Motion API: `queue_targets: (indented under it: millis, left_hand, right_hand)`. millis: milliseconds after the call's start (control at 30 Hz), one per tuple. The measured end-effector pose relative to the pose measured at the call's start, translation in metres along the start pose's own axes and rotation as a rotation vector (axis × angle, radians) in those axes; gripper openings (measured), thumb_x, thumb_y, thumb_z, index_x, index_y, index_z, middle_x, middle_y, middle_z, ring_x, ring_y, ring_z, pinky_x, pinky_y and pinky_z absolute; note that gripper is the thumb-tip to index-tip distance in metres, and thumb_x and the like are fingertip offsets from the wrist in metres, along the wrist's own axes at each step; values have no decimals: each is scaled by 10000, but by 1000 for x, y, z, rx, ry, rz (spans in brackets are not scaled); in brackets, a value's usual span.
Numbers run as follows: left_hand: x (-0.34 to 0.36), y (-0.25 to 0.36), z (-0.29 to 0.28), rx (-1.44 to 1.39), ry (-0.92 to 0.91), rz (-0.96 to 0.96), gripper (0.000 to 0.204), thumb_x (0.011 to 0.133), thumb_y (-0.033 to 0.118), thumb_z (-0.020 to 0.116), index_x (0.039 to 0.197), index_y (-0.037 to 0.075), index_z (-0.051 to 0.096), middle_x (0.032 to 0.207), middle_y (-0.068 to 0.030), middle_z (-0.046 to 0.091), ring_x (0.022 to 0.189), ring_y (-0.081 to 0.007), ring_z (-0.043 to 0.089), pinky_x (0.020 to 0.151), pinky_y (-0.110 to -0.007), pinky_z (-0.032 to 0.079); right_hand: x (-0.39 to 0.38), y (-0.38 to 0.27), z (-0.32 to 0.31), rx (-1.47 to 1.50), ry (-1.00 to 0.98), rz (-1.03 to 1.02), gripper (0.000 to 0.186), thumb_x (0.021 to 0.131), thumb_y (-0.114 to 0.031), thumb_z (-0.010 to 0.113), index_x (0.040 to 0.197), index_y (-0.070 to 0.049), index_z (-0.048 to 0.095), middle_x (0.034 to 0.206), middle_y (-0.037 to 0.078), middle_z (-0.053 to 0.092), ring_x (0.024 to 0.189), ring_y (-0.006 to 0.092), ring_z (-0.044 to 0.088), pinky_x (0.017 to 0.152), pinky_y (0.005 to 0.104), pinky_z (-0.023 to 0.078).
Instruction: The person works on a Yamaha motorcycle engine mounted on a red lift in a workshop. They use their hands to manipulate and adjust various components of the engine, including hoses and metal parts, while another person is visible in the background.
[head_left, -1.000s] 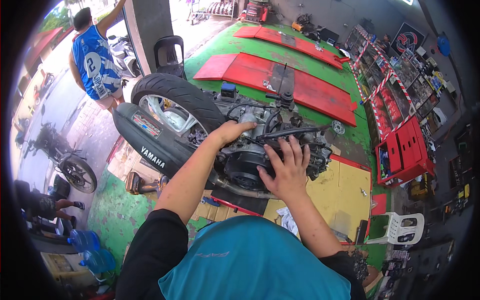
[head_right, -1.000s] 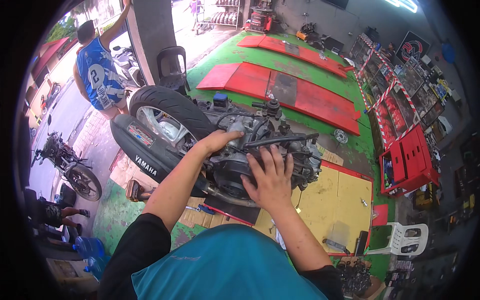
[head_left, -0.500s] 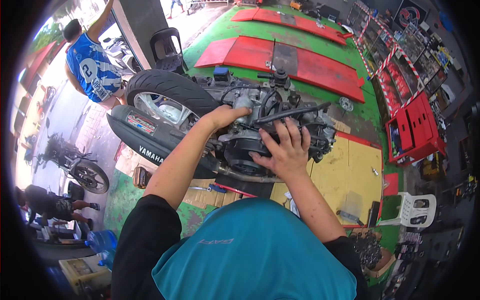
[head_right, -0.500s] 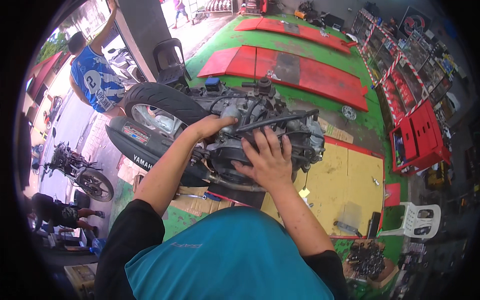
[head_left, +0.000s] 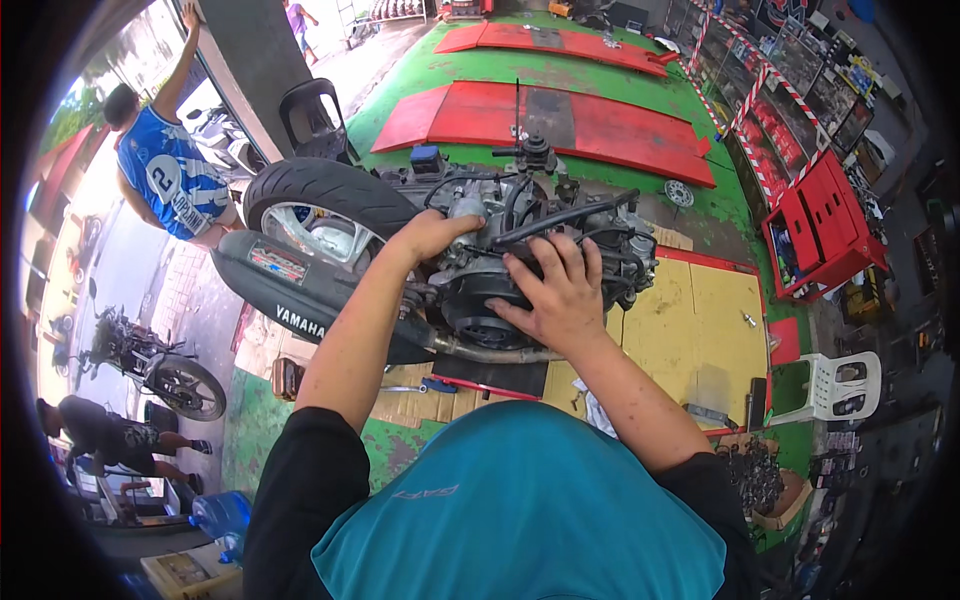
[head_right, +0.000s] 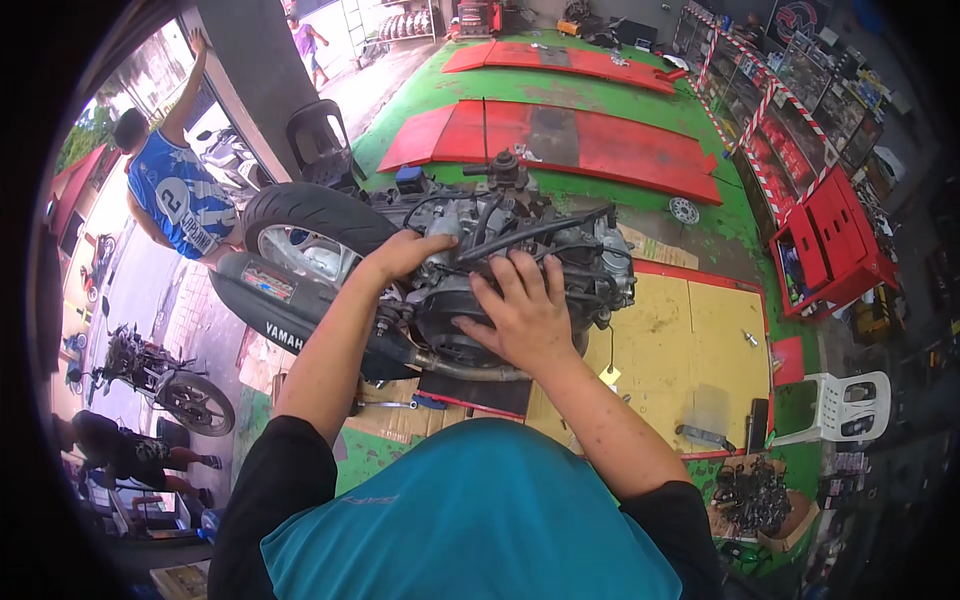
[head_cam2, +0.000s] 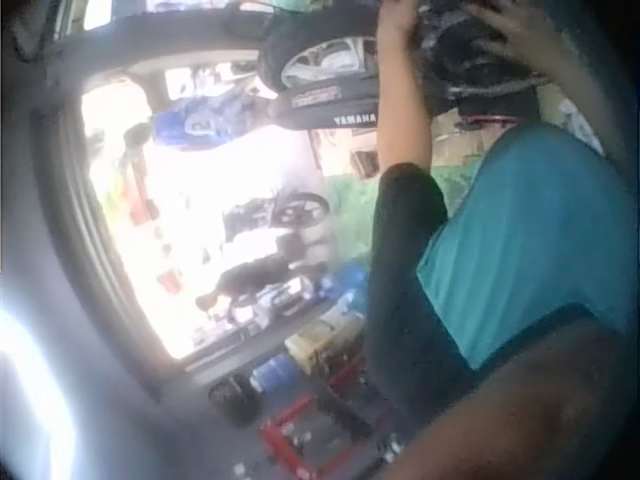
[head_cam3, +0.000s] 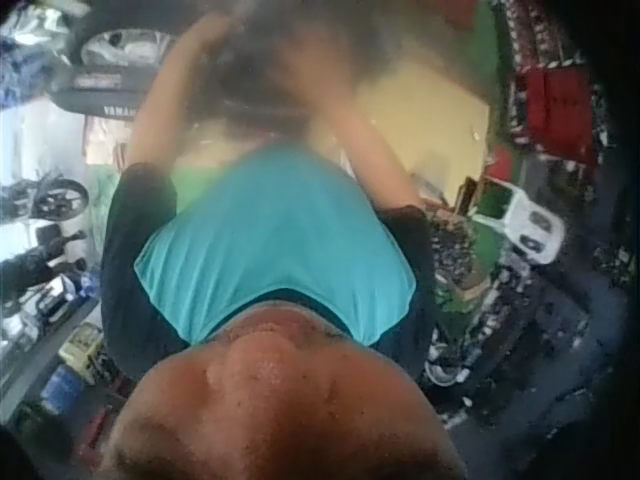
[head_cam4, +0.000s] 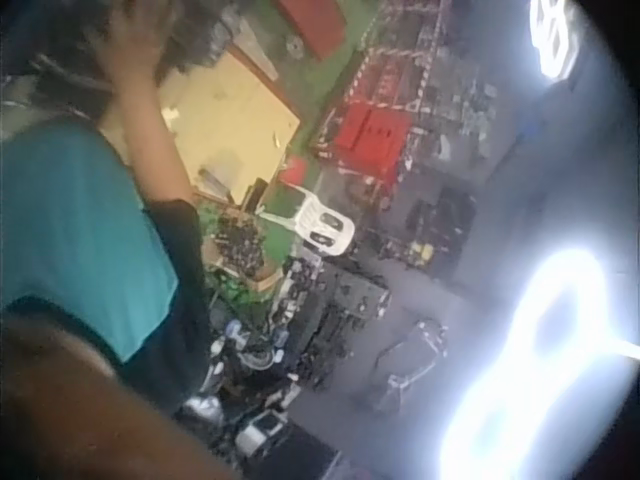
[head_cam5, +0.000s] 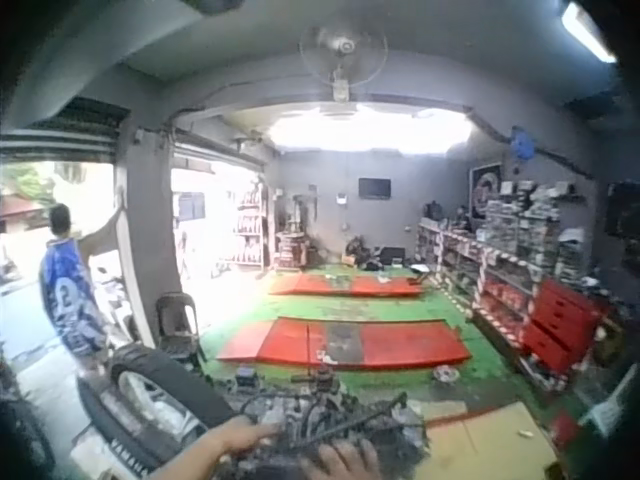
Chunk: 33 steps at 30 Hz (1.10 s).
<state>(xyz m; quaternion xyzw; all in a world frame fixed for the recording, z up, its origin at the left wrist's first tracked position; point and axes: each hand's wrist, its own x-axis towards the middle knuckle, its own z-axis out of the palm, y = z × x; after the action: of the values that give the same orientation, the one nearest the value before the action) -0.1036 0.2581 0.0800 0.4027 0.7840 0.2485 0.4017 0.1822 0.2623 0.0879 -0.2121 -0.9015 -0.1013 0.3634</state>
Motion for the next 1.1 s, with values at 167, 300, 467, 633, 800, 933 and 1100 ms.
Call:
queue_targets:
  millis: [167, 300, 467, 633, 800, 933, 1100]
  left_hand:
    - [-19, 10, 8, -192, -14, -25, 878, 821, 598, 771, 1237, -167, 666, 1132, -262, 718, 1001, -350, 719, 832, -471, 574]
    - [-18, 9, 5, -163, 45, -19, 756, 825, 536, 797, 1168, -131, 703, 1027, -190, 737, 890, -282, 720, 743, -415, 566]
    - [-13, 4, 4, -188, 4, -37, 650, 836, 473, 776, 1094, -120, 723, 938, -140, 726, 779, -219, 702, 648, -359, 550]
    - [-24, 2, 3, -366, -23, -96, 765, 809, 454, 789, 1259, -146, 639, 1152, -213, 696, 970, -258, 699, 763, -376, 568]
    - [-38, 0, 6, 36, 247, 94, 895, 765, 409, 829, 1393, -145, 512, 1299, -315, 650, 1187, -359, 671, 981, -411, 543]
    - [-48, 14, 16, 145, 381, 116, 880, 768, 379, 824, 1417, -117, 496, 1312, -362, 637, 1222, -432, 662, 1030, -423, 528]
    - [-45, 14, 28, 202, 393, 39, 854, 803, 381, 785, 1444, -106, 500, 1303, -334, 653, 1223, -413, 658, 1060, -420, 495]
  right_hand:
    - [0, 1, 0, 10, -1, 20, 579, 738, -564, 825, 1170, -196, 712, 1287, 43, 573, 1308, 265, 493, 1154, 567, 286]
    - [-1, 1, 4, 9, 7, 14, 581, 754, -579, 811, 1178, -193, 717, 1292, 39, 577, 1309, 263, 498, 1154, 571, 282]
    - [-4, 2, 9, 2, 15, 9, 574, 784, -613, 776, 1183, -203, 728, 1307, 33, 580, 1315, 256, 500, 1157, 578, 271]
    - [-6, 4, 13, -25, 23, 18, 551, 749, -626, 797, 1148, -246, 771, 1295, 20, 586, 1302, 263, 503, 1178, 559, 259]
    - [-6, 4, 15, -7, 44, 9, 533, 752, -614, 800, 1134, -244, 776, 1291, 15, 586, 1301, 259, 505, 1181, 554, 249]
    - [-5, 5, 16, 7, 61, 8, 523, 751, -601, 806, 1129, -240, 776, 1287, 15, 588, 1300, 260, 507, 1178, 551, 251]
    - [-5, 5, 15, 10, 59, 8, 519, 754, -592, 809, 1129, -235, 776, 1284, 17, 590, 1300, 261, 507, 1173, 547, 254]
